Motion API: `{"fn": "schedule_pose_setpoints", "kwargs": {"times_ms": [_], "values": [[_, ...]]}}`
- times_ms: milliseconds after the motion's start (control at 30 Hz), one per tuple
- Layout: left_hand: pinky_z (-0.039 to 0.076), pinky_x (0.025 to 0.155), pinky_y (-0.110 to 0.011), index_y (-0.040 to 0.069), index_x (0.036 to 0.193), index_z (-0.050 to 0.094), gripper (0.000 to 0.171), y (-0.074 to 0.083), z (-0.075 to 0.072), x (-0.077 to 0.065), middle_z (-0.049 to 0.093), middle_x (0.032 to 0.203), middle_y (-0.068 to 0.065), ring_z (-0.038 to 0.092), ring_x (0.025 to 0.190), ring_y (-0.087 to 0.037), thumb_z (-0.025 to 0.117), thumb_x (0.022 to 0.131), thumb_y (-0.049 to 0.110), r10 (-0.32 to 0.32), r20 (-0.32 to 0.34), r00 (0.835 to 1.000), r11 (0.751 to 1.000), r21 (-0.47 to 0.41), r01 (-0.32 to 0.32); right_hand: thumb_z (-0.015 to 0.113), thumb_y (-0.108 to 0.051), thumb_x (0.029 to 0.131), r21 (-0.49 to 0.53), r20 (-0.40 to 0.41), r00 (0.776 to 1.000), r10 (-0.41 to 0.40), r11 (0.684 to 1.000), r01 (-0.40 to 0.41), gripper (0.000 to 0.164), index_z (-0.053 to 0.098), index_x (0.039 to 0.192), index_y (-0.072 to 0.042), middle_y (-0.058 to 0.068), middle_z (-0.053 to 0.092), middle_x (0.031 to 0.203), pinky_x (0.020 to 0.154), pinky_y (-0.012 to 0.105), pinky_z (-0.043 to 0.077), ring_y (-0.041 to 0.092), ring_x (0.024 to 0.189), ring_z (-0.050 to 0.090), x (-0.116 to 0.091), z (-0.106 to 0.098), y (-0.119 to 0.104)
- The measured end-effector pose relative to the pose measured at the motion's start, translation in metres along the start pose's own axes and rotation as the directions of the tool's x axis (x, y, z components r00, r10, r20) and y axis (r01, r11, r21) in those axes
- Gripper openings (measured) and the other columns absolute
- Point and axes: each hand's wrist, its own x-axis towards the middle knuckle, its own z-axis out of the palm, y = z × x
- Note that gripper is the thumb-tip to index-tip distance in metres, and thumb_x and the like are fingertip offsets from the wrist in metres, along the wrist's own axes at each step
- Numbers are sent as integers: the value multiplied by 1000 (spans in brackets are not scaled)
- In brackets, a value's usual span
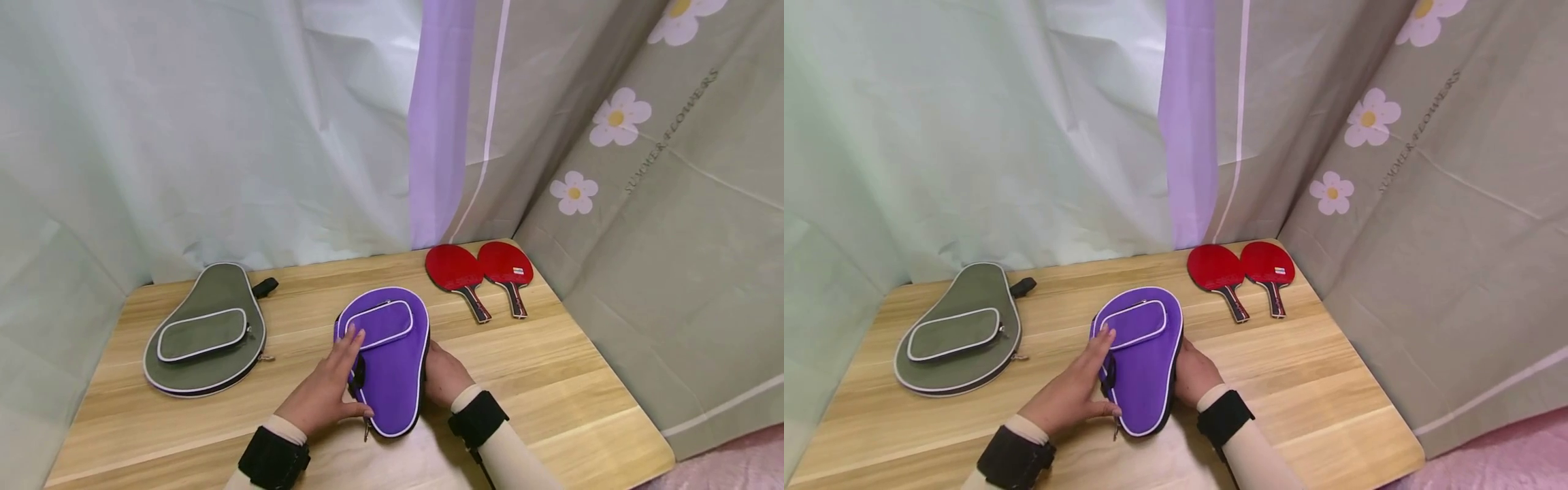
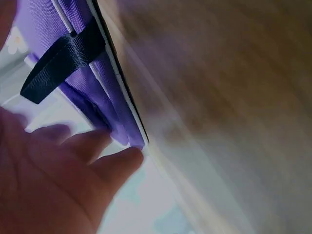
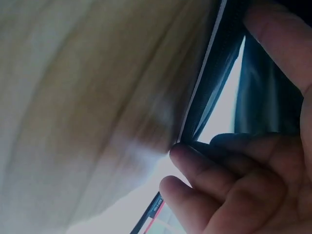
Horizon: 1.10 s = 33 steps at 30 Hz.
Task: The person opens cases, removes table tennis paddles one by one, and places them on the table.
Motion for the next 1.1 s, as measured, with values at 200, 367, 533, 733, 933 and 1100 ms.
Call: {"fn": "schedule_pose_setpoints", "kwargs": {"times_ms": [200, 367, 533, 733, 933, 1100], "values": [[41, 130, -75, 23, 182, 28, 125, 3, -1, 1, 20, 192, -15, 30, 171, -57, 101, 84, 51, -51, 86, 995, 997, 62, 46, 86, -8, 87, 52, -33, 999, 23, 998, -21, 74, 59, 153, 13, 32, 67, 152, 116, 54, 60, 47, 139, 70, 2, 8, 6], [43, 131, -71, 20, 180, 36, 118, 8, -2, 5, 23, 191, -16, 29, 171, -57, 100, 86, 50, -68, 97, 993, 994, 90, 60, 85, -7, 86, 107, -87, 995, 56, 993, -46, 82, 53, 159, 12, 31, 66, 156, 120, 55, 58, 48, 143, 67, 5, 24, 23], [45, 130, -70, 16, 175, 45, 111, 13, -5, 8, 25, 190, -16, 30, 171, -57, 100, 85, 49, -85, 101, 991, 992, 101, 75, 89, -3, 80, 192, -52, 989, 140, 973, -127, 86, 56, 158, 11, 31, 69, 152, 123, 57, 56, 47, 141, 70, 5, 20, 25], [46, 129, -70, 16, 170, 54, 102, 17, -7, 10, 28, 190, -16, 29, 171, -59, 100, 85, 50, -94, 117, 989, 990, 114, 81, 94, -9, 77, 217, 28, 983, 183, 959, -184, 92, 56, 158, 8, 29, 69, 153, 125, 59, 54, 45, 145, 67, 0, 3, 22], [45, 131, -69, 12, 163, 63, 95, 18, -5, 10, 33, 188, -17, 29, 170, -61, 100, 84, 50, -97, 126, 987, 991, 109, 84, 85, -9, 86, 172, 35, 988, 152, 973, -155, 83, 52, 159, 14, 35, 68, 152, 121, 62, 56, 50, 143, 69, -11, 2, 30], [45, 131, -67, 9, 160, 65, 94, 19, -4, 10, 35, 187, -18, 32, 169, -60, 101, 83, 51, -110, 127, 986, 988, 120, 95, 75, -15, 94, 141, 41, 996, 79, 986, -84, 64, 63, 153, 8, 33, 62, 161, 118, 61, 59, 49, 145, 68, -17, 5, 22]]}}
